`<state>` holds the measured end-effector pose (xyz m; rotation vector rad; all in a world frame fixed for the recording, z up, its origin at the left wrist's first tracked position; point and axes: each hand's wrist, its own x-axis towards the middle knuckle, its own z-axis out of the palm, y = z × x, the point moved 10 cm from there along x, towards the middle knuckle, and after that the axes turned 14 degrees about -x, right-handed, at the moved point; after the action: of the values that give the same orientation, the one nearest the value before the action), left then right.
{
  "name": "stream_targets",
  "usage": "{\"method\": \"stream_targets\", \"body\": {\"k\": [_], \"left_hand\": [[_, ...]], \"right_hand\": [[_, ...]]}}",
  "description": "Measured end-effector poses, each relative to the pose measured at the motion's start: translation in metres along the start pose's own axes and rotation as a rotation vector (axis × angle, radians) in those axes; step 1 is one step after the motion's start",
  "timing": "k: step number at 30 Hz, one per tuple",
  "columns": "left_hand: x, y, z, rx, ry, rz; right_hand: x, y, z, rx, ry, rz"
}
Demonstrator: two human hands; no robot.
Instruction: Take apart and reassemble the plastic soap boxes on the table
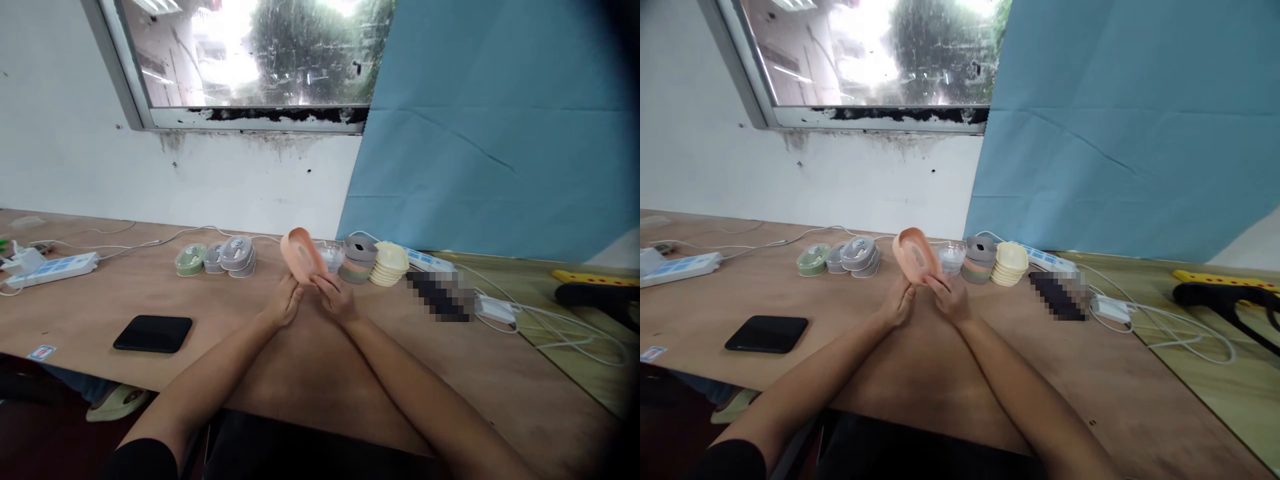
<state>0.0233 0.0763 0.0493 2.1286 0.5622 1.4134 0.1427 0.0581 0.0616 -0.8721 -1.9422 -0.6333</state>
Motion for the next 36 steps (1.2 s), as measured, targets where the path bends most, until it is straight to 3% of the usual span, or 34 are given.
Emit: {"method": "stream_targets", "body": {"k": [3,6,10,14,19,22,36], "left_hand": [[0.0,-0.012,-0.003,0.028,0.001,-0.067],[0.0,-0.02,-0.006,0.022,0.017,-0.111],[0.0,-0.021,-0.004,0.057,-0.008,-0.109],[0.001,-0.02,-0.003,0.087,-0.026,-0.104],[0.001,-0.02,-0.004,0.091,-0.023,-0.109],[0.001,-0.021,-0.004,0.082,-0.023,-0.109],[-0.001,-0.022,-0.004,0.043,-0.025,-0.112]], "right_hand": [[0.008,0.035,-0.021,-0.1,0.159,0.165],[0.019,0.076,-0.042,-0.185,0.208,0.345],[0.033,0.119,-0.058,-0.282,0.096,0.451],[0.039,0.147,-0.057,-0.333,-0.051,0.458],[0.04,0.158,-0.038,-0.312,-0.264,0.373],[0.037,0.159,-0.034,-0.344,-0.319,0.358],[0.034,0.159,-0.032,-0.286,-0.254,0.367]]}}
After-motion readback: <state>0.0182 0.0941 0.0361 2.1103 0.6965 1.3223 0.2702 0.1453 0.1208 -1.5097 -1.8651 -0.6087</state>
